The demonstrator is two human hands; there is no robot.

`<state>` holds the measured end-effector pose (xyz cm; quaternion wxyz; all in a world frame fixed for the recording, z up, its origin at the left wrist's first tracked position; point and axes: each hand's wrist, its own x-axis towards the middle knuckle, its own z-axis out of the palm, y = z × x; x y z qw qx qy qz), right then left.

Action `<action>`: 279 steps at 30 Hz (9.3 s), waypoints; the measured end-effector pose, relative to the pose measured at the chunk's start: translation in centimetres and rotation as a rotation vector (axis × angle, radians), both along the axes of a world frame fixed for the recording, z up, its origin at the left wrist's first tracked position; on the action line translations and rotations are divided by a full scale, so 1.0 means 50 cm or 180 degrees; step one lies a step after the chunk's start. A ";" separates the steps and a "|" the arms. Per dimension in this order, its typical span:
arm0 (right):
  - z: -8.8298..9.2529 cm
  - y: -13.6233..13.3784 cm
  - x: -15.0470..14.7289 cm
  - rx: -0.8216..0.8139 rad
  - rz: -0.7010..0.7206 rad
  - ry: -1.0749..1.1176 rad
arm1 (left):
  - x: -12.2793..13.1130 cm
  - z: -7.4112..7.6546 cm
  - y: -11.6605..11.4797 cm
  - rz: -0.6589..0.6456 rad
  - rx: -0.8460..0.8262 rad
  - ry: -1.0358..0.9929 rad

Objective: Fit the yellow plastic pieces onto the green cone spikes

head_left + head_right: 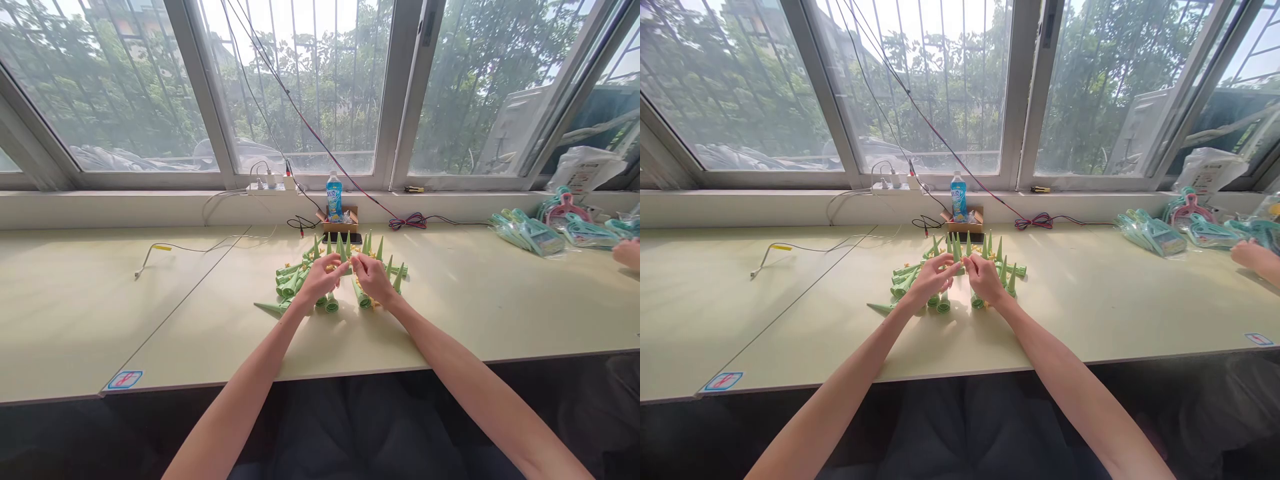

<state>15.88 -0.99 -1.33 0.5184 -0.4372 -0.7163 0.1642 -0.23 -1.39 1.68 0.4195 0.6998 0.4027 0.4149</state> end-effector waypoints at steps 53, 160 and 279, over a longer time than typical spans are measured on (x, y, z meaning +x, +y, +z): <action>-0.004 0.002 0.004 -0.0048 -0.0066 0.0004 | 0.003 0.004 -0.007 -0.0070 -0.0338 -0.0341; -0.002 0.006 0.003 -0.0107 -0.0278 -0.0037 | 0.003 -0.011 0.005 -0.0041 0.0631 -0.0074; -0.003 -0.001 0.003 -0.0008 0.0022 0.0062 | 0.001 -0.006 0.001 0.0011 -0.0462 -0.0200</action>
